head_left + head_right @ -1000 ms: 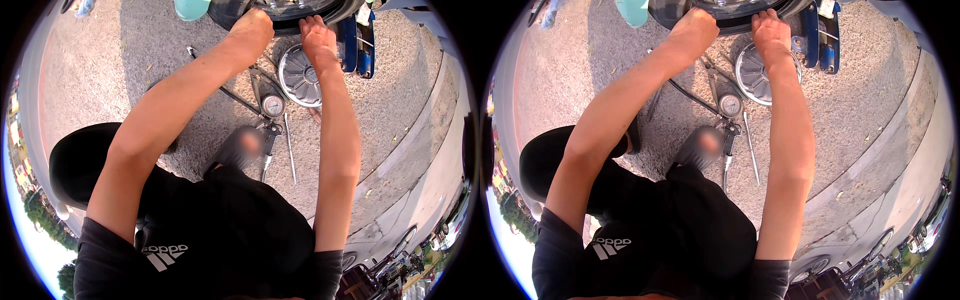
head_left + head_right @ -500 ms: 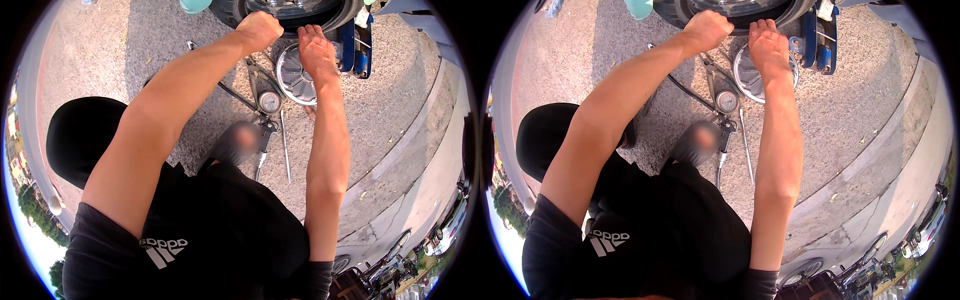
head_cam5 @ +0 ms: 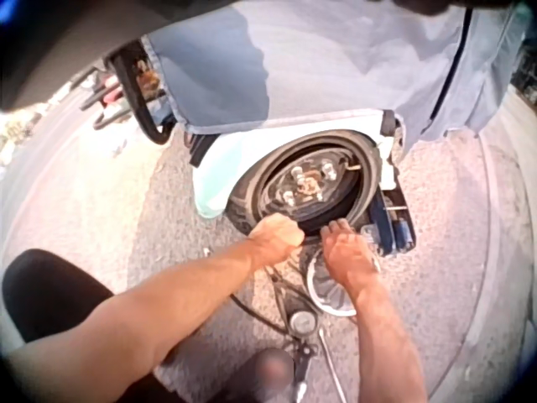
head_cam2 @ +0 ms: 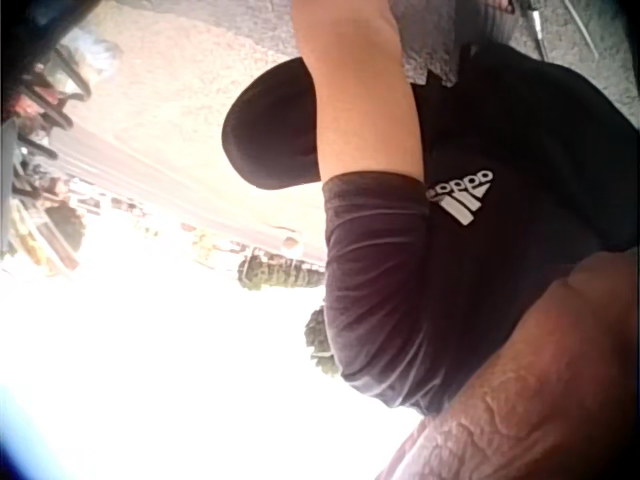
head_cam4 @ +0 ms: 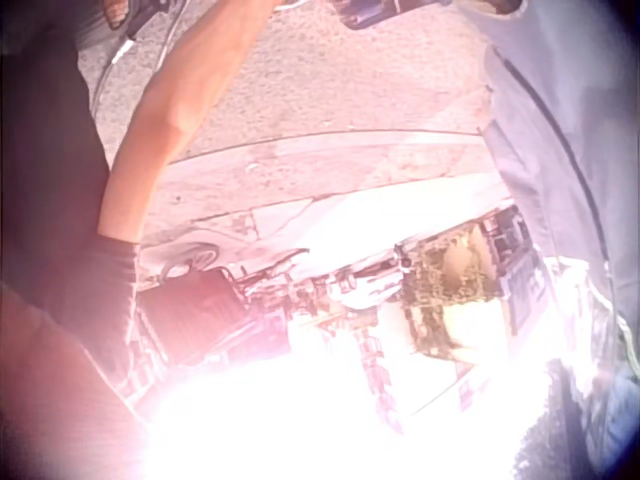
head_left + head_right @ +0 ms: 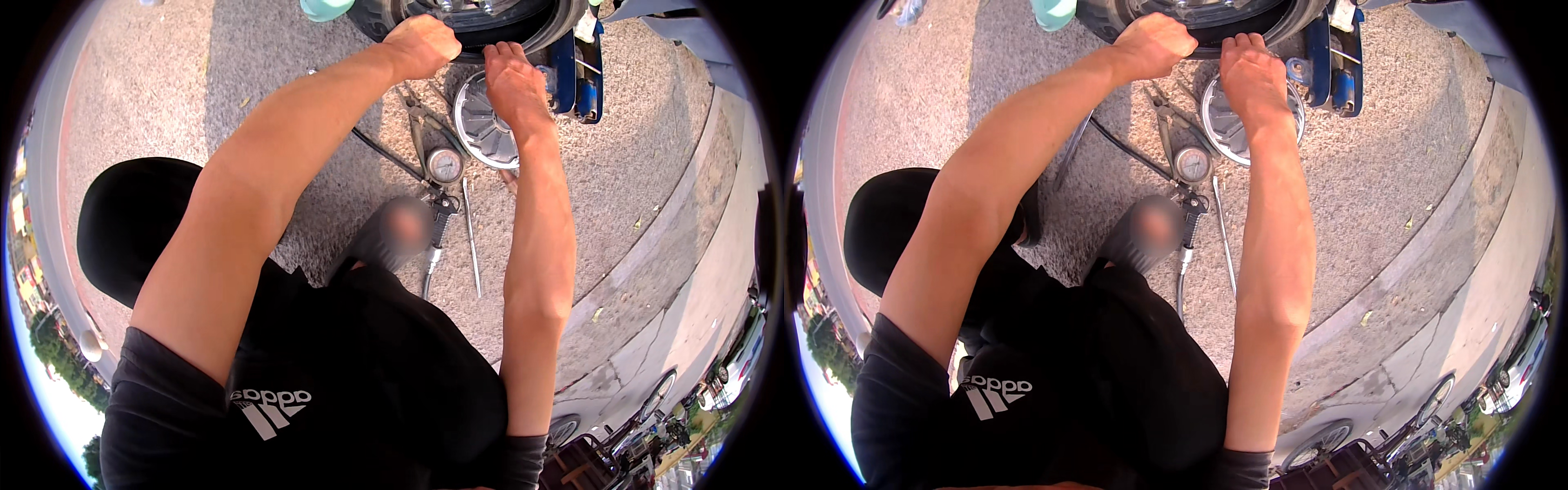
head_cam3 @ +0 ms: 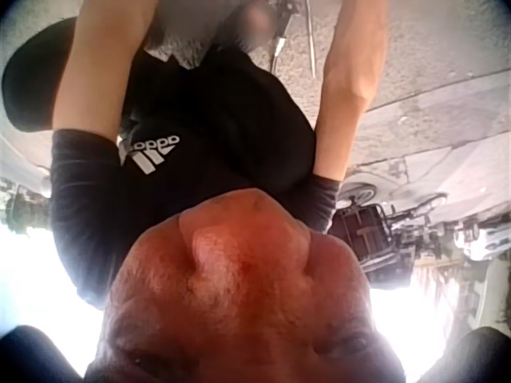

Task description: The person retrieves a wrench from a cluttered shelf and walks to a light green scooter. They remove the wheel hub cap, loosen and remove the lug nuts, and then use the wrench to adjust components inside the wheel hub.

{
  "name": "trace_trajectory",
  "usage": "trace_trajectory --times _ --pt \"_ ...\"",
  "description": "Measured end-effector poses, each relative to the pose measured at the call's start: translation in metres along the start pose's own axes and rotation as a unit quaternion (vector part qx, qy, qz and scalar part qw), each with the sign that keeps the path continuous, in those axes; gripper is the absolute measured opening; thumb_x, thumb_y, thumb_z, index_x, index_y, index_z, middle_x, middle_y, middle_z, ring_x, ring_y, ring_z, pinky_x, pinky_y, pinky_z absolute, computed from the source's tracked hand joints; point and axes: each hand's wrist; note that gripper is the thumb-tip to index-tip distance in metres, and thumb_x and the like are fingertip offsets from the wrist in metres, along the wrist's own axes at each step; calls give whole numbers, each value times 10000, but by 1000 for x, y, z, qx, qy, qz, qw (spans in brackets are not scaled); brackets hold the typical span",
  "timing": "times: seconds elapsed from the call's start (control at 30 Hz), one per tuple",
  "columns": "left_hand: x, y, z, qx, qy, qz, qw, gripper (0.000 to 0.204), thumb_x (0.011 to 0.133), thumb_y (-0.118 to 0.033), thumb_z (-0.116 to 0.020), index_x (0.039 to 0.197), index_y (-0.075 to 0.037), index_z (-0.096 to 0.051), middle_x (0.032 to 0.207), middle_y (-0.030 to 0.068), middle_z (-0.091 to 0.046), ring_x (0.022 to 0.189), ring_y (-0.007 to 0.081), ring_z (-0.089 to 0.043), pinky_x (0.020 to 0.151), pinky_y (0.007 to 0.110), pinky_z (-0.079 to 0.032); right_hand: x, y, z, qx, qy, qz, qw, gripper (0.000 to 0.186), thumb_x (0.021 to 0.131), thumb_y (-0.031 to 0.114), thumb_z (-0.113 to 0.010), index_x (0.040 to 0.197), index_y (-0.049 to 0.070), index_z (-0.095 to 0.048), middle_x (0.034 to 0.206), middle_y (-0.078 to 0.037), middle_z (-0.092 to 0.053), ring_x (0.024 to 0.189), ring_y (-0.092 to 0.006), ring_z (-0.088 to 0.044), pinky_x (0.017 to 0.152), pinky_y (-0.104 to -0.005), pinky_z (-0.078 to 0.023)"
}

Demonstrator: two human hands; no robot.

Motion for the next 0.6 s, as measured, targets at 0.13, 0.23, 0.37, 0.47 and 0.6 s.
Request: trace_trajectory --times 0.13,0.23,0.37,0.47,0.6 --pt "-6 5 -7 7 -58 -15 998 180 746 -51 -693 926 -48 -686 828 103 -723 870 281 -717 762 388 -570 9 2 -5 16 -8 -1 1000 187 907 92 -545 1064 72 -646 1121 -57 -654 1164 -216 -593 867 -342 -575" --pt "-17 -23 -18 26 -174 -30 984 313 778 -79 -653 1085 -20 -648 1086 99 -703 1042 248 -677 917 377 -537 3 -8 -17 8 -34 -2 999 205 906 86 -552 1086 71 -650 1141 -61 -662 1174 -231 -599 873 -356 -569" --pt "-116 -59 -61 -231 -140 -88 959 237 873 -142 -623 1100 -111 -683 1172 83 -668 1116 223 -637 978 381 -516 -38 1 4 151 -58 -56 985 380 877 -2 -568 1250 52 -614 1244 -119 -644 1176 -297 -607 944 -391 -542" --pt "-148 -23 -101 -478 -100 357 796 211 1003 -226 -563 1119 -93 -678 1109 76 -690 1074 204 -656 879 341 -544 -125 34 6 240 -24 -185 953 368 892 40 -596 1259 38 -588 1200 -160 -651 1103 -334 -635 917 -429 -541" --pt "-105 89 -87 -773 -241 411 419 523 1052 -398 -371 1419 -35 -457 1423 147 -509 1355 281 -446 1161 481 -314 -250 98 -29 251 76 -344 902 367 902 123 -636 1249 26 -564 1166 -173 -642 1068 -360 -627 862 -453 -544"
Point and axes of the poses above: each hand's wrist, its own x-axis towards the middle knuckle, its own z-axis out of the back of the hand, y = z × x
